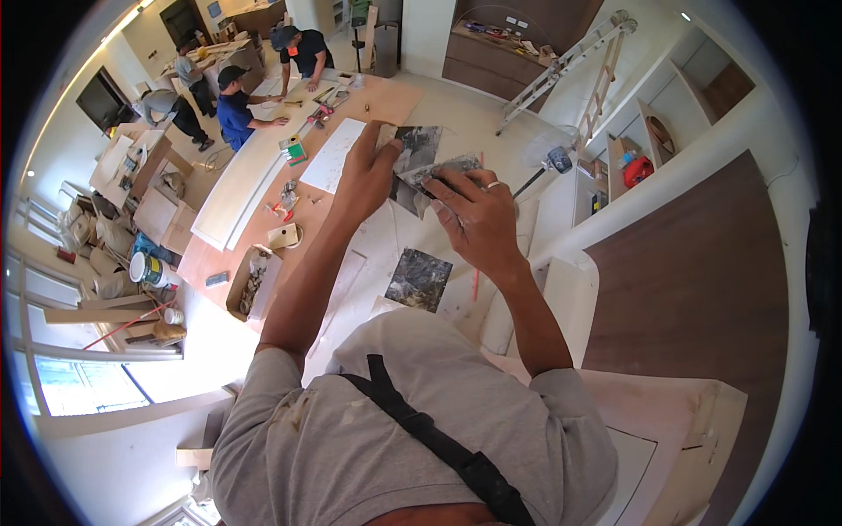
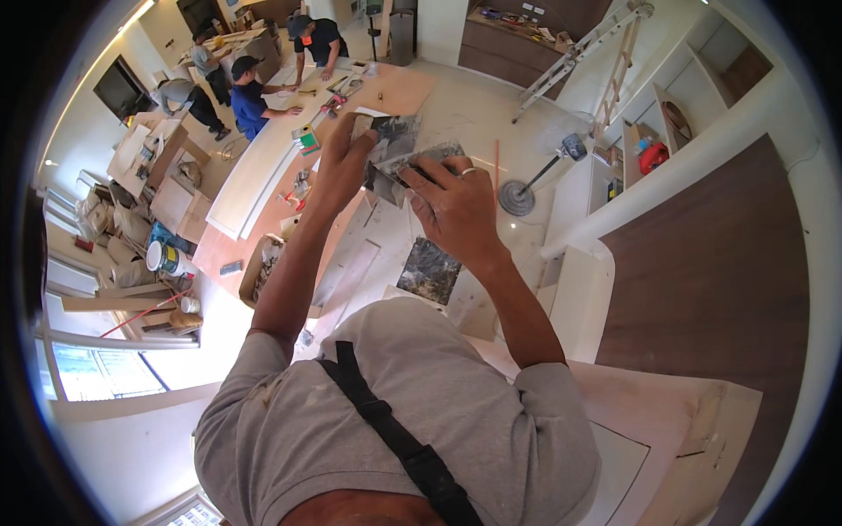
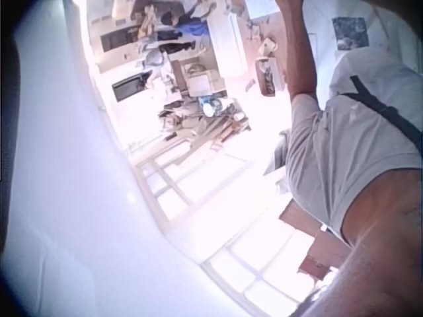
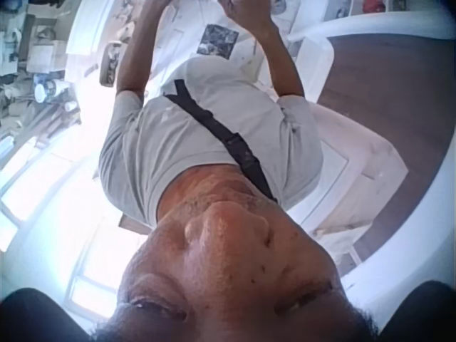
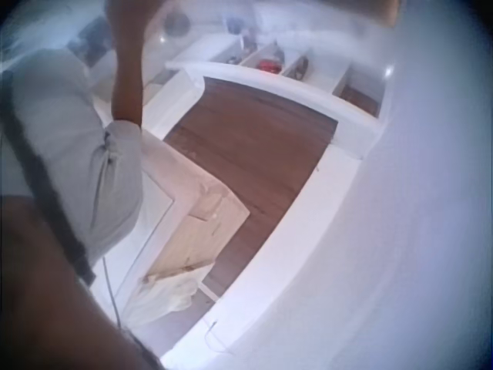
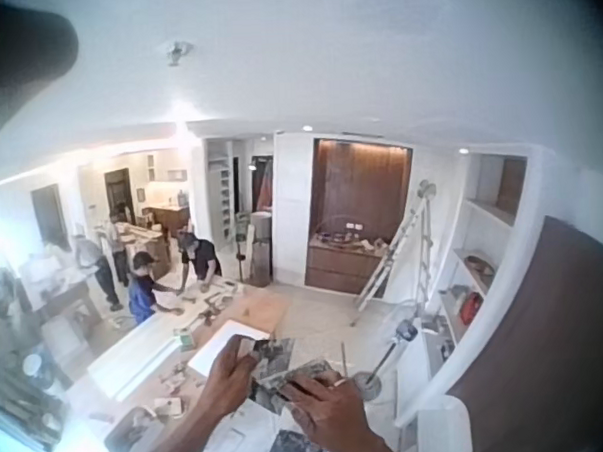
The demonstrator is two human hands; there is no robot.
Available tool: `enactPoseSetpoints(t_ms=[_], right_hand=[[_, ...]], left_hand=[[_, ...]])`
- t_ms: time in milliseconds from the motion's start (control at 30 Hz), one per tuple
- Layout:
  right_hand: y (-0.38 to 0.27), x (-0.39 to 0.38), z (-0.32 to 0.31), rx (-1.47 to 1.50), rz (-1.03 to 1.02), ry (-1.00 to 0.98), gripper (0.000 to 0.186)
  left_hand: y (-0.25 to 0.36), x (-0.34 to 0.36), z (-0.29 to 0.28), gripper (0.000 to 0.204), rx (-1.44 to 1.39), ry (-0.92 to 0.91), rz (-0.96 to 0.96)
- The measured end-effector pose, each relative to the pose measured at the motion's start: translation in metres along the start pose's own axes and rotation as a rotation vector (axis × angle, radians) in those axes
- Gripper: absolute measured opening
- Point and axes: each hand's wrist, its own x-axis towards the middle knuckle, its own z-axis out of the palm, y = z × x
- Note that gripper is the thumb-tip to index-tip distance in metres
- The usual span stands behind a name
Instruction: The person applies white plaster to a ceiling section using a putty knife while holding a second knife with additional plaster.
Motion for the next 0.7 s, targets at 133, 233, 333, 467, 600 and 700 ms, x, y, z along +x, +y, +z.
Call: enactPoseSetpoints(t_ms=[133, 233, 333, 467, 600, 700], right_hand=[[0.013, -0.022, 0.032, 0.155, 0.062, 0.002, 0.028], [0.019, -0.035, 0.051, 0.365, 0.227, -0.036, 0.028], [0.041, -0.043, 0.07, 1.181, 0.818, 0.111, 0.038], [0.061, -0.017, 0.05, 1.724, 0.787, 0.279, 0.058], [0.066, 0.03, 0.01, 1.66, 0.714, 0.496, 0.059], [0.074, 0.081, -0.044, 1.413, 0.478, 0.679, 0.056]], left_hand=[[-0.009, 0.018, 0.007, 0.039, 0.269, 0.148, -0.014], [-0.02, 0.037, -0.006, 0.04, 0.3, 0.244, 0.019], [-0.032, 0.052, -0.022, 0.039, 0.001, 0.479, 0.024], [-0.074, 0.026, -0.039, 0.046, -0.239, 0.413, -0.015], [-0.111, -0.033, -0.047, 0.049, -0.189, 0.503, -0.216], [-0.135, -0.069, -0.048, 0.04, -0.357, 0.5, -0.271]])
